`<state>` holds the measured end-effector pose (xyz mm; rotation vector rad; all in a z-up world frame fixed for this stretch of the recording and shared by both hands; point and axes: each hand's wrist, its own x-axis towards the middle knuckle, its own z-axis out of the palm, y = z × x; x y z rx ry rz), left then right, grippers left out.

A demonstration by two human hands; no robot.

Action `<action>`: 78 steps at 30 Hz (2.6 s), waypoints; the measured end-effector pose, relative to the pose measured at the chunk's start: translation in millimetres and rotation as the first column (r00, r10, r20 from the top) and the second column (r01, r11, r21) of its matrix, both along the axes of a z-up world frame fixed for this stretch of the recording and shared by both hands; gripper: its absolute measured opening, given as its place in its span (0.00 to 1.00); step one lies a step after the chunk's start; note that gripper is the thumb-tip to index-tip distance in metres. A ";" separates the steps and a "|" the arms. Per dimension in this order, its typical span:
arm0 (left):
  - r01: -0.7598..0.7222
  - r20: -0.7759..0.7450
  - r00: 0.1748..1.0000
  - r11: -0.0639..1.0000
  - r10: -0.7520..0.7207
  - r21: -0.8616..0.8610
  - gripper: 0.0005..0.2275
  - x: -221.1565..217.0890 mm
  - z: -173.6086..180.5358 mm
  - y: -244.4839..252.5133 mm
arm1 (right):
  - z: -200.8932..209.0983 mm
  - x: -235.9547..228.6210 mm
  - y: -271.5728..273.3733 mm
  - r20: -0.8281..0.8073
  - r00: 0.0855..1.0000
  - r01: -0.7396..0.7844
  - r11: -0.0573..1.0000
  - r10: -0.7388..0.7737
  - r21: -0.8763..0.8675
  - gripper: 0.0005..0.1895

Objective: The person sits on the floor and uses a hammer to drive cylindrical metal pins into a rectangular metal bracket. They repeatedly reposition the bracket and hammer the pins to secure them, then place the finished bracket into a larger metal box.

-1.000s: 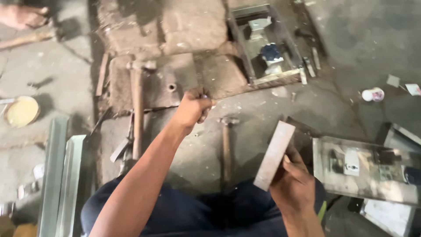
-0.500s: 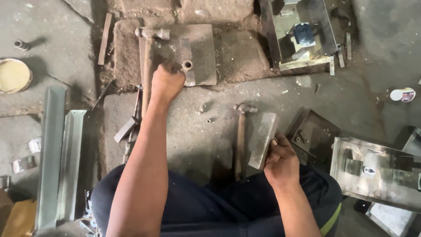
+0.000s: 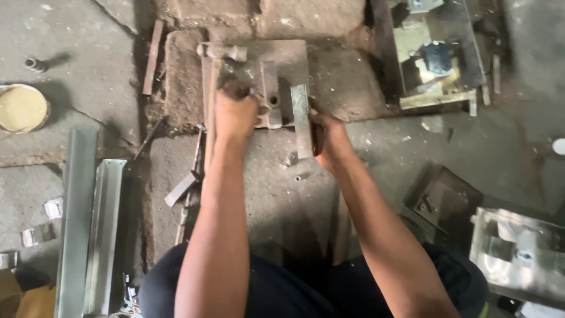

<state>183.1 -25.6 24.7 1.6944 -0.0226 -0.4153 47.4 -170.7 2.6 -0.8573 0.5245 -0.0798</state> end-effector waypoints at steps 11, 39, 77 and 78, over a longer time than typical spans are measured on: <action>-0.164 -0.198 0.969 0.984 0.148 -0.065 0.11 5.9 -27.3 -18.7 | -45.1 29.2 10.1 -0.003 0.997 -0.072 0.996 0.072 0.059 0.33; -0.232 -0.251 0.955 0.920 0.155 -0.315 0.13 14.8 -28.3 -11.6 | -25.6 37.3 16.0 -0.226 0.974 -0.144 0.769 0.000 -0.623 0.25; 0.085 0.550 0.825 0.990 -0.132 0.109 0.11 10.4 -53.6 -18.0 | -28.1 39.8 9.3 -0.261 0.965 -0.207 0.711 0.035 -0.672 0.20; 0.085 0.554 0.823 0.992 -0.125 0.099 0.11 9.9 -54.5 -18.1 | -27.3 39.7 9.7 -0.252 0.967 -0.204 0.709 0.038 -0.675 0.21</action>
